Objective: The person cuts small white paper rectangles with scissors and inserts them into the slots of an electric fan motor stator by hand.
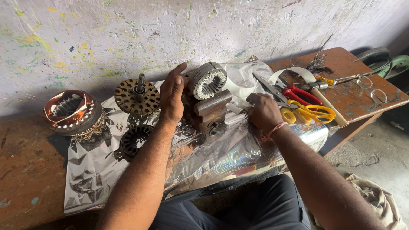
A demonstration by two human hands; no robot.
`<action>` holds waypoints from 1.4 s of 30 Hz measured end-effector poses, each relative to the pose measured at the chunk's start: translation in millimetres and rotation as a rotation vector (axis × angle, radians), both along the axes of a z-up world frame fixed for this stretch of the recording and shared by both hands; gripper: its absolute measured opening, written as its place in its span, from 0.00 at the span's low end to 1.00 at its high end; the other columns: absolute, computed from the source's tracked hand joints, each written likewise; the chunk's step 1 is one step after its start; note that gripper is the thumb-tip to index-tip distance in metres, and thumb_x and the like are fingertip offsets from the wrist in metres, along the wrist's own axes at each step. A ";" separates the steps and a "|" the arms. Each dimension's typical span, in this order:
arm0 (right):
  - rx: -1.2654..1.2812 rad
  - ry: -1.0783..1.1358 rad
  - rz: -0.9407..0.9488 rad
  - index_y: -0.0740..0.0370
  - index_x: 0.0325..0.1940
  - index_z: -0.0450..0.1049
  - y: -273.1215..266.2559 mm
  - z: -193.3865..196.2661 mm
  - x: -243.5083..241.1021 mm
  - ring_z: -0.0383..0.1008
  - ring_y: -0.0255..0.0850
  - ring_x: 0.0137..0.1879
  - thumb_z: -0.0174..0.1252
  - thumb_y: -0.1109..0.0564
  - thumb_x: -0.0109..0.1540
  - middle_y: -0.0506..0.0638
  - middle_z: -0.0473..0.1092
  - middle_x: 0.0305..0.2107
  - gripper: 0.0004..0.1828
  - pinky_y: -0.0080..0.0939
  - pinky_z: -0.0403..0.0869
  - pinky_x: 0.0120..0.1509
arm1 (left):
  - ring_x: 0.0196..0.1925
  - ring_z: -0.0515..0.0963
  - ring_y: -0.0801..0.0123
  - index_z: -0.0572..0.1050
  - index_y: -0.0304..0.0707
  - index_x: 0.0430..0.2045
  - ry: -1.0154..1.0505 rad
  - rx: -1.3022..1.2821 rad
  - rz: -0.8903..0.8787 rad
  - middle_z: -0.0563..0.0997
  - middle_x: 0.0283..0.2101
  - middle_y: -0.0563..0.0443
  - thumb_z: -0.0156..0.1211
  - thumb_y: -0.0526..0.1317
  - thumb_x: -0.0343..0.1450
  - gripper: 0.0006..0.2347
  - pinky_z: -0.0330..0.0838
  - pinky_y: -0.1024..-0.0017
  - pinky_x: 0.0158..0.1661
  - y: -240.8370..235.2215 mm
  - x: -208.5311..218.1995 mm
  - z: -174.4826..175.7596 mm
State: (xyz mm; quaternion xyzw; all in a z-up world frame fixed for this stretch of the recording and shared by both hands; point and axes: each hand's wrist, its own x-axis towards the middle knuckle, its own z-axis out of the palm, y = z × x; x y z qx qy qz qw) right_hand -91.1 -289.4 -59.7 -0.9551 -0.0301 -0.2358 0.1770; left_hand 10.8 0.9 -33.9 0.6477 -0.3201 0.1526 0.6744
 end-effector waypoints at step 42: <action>0.055 -0.599 0.232 0.68 0.47 0.78 20.5 21.5 -33.6 0.76 0.53 0.39 0.58 0.73 0.59 0.58 0.72 0.37 0.13 0.49 0.74 0.41 | 0.26 0.81 0.77 0.75 0.29 0.41 -0.017 0.283 -0.013 0.81 0.29 0.53 0.64 0.41 0.71 0.12 0.77 0.77 0.26 -96.2 -133.9 -10.2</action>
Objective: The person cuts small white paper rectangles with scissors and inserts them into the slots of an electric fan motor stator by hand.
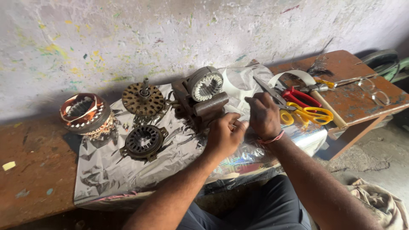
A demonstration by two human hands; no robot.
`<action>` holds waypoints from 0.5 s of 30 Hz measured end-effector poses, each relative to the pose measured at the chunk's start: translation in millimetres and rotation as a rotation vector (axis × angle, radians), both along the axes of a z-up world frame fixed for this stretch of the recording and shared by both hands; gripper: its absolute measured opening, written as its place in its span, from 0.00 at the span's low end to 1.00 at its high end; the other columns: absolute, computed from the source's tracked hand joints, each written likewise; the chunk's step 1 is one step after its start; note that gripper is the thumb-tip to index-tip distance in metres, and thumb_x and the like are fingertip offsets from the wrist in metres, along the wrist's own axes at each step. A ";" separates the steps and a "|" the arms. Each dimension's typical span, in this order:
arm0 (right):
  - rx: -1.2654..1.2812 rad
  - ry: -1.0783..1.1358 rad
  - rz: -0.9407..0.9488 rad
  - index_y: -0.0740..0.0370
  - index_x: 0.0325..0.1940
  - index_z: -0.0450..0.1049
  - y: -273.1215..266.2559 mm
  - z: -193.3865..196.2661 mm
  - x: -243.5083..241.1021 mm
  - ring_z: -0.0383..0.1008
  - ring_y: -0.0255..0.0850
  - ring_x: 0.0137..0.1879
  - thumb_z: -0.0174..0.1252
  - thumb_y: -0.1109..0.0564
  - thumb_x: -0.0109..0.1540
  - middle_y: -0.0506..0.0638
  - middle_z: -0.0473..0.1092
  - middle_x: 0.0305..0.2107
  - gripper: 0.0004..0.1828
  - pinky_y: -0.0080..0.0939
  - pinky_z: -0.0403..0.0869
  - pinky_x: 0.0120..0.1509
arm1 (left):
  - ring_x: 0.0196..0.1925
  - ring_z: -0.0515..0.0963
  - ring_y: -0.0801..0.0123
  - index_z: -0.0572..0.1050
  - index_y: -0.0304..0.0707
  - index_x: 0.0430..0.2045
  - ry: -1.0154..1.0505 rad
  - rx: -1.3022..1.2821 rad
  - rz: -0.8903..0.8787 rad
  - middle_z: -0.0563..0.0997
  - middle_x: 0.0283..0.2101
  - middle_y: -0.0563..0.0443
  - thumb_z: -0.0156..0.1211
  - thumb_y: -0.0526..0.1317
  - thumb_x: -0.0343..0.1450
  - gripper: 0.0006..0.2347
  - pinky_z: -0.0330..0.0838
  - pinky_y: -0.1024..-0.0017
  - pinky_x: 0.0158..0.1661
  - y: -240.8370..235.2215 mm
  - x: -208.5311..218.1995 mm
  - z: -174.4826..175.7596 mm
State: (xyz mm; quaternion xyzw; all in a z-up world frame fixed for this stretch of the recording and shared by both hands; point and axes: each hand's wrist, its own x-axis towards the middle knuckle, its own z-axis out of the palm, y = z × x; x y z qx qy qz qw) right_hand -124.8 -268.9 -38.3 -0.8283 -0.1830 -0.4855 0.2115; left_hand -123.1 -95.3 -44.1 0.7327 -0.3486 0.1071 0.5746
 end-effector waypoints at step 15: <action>-0.251 0.188 0.260 0.67 0.40 0.76 -13.4 4.3 -60.5 0.80 0.51 0.43 0.62 0.65 0.55 0.58 0.76 0.42 0.10 0.45 0.79 0.44 | 0.23 0.78 0.75 0.79 0.29 0.34 0.658 -0.162 -0.131 0.82 0.27 0.49 0.65 0.33 0.71 0.04 0.71 0.76 0.21 -32.7 35.8 -38.7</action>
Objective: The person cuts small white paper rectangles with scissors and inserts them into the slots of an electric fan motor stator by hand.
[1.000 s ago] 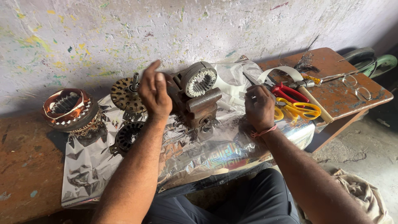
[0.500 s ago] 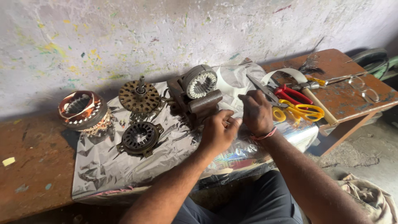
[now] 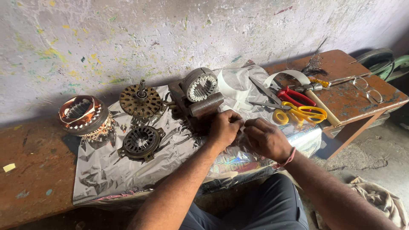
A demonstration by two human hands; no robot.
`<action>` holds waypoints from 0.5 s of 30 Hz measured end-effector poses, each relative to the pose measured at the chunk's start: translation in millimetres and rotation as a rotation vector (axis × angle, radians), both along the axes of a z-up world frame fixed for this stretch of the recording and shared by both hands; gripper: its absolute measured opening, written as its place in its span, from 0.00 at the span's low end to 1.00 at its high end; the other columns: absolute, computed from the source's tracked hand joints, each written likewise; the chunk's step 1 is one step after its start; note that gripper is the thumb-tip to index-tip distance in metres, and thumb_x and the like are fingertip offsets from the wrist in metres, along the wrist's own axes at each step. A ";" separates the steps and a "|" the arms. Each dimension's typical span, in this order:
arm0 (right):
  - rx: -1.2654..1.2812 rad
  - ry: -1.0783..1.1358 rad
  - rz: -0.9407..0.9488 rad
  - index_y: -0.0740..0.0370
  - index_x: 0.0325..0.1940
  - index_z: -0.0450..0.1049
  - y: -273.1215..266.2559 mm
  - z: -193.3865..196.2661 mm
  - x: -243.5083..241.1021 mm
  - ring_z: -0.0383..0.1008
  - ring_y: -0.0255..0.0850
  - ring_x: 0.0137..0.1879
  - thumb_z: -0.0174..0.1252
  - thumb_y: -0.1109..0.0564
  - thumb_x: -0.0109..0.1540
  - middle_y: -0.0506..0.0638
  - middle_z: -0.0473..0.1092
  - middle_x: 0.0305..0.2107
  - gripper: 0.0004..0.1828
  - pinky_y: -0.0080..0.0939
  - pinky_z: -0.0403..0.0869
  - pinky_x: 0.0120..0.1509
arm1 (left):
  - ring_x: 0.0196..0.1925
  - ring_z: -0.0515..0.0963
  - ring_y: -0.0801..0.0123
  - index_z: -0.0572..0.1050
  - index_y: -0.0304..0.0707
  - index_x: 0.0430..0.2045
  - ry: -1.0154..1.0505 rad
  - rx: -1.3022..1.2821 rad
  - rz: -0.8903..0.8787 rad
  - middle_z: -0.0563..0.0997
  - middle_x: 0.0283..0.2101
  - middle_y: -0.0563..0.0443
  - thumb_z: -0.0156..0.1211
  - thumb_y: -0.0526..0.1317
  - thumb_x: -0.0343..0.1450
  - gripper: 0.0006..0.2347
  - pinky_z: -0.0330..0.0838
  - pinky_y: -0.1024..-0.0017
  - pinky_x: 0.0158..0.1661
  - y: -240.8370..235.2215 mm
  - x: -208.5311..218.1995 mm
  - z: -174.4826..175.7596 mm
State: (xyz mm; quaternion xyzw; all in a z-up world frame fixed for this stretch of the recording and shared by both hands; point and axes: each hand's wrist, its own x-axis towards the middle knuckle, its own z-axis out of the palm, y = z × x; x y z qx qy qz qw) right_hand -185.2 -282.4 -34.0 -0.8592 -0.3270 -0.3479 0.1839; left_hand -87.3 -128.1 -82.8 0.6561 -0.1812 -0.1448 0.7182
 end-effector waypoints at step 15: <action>0.399 0.130 -0.302 0.66 0.42 0.75 -6.9 -22.5 14.5 0.81 0.45 0.36 0.64 0.61 0.61 0.57 0.76 0.35 0.09 0.42 0.79 0.37 | 0.41 0.77 0.63 0.72 0.34 0.48 -1.164 -0.031 0.703 0.76 0.39 0.47 0.61 0.42 0.74 0.13 0.77 0.64 0.42 72.7 8.5 43.4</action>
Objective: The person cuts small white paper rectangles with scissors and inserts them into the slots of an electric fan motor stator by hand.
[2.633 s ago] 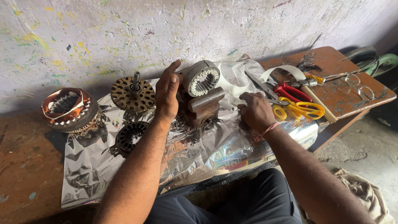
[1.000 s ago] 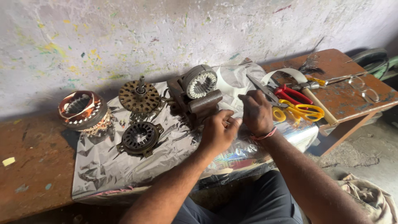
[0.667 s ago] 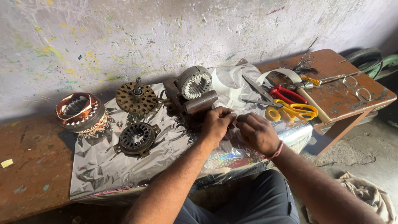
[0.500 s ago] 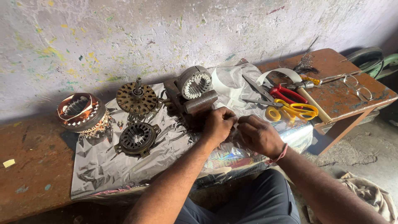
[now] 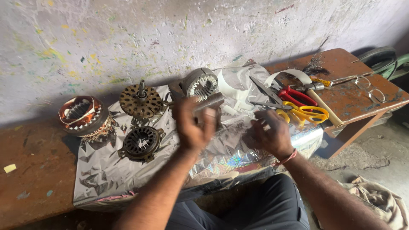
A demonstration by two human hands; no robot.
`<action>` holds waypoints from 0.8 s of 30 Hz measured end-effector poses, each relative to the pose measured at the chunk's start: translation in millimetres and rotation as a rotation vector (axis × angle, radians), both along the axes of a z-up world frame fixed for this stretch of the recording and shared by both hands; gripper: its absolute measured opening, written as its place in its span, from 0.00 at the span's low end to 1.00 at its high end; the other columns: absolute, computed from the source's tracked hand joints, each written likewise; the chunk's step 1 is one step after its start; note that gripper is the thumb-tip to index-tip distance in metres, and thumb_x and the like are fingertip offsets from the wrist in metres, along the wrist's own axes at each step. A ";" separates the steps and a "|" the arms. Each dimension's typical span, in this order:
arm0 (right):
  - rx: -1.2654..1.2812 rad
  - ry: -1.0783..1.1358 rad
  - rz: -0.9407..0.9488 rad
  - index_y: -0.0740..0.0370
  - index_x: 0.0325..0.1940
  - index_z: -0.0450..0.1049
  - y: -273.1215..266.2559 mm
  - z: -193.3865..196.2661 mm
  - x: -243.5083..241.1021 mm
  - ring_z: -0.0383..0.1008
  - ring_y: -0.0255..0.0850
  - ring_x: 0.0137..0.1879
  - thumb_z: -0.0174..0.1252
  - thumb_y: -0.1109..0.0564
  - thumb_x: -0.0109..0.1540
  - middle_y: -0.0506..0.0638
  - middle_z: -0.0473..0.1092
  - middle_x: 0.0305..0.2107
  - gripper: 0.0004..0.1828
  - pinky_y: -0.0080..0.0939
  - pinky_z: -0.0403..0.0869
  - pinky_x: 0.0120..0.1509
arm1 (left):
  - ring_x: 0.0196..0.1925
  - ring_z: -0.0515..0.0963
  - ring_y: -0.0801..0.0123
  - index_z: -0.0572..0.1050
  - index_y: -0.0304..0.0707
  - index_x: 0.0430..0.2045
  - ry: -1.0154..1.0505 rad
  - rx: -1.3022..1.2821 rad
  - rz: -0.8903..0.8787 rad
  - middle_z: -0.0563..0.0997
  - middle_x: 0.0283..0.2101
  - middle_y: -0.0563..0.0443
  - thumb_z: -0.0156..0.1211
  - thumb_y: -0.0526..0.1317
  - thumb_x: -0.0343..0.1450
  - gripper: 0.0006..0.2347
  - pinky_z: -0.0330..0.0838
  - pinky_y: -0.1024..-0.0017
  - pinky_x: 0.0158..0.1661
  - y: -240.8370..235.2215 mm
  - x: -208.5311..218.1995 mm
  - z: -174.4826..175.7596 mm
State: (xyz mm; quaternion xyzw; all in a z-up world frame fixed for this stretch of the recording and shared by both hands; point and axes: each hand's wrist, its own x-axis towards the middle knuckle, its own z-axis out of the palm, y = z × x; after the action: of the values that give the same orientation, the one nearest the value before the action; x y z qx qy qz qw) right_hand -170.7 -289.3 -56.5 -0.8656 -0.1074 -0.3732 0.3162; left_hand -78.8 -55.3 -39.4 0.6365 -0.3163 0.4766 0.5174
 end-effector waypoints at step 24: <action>-0.028 -0.203 0.028 0.69 0.62 0.68 116.8 37.1 39.7 0.68 0.62 0.59 0.69 0.58 0.58 0.65 0.65 0.59 0.31 0.56 0.71 0.62 | 0.69 0.73 0.60 0.64 0.31 0.69 0.389 0.117 -0.476 0.72 0.65 0.40 0.44 0.64 0.82 0.33 0.67 0.64 0.67 47.1 58.5 18.4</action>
State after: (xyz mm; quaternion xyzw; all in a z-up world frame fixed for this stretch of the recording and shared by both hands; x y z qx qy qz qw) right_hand -131.0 -172.5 -19.4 -0.8261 -0.1558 -0.4530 0.2968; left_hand -20.3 -8.2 -21.0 0.6526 -0.3784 0.1923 0.6277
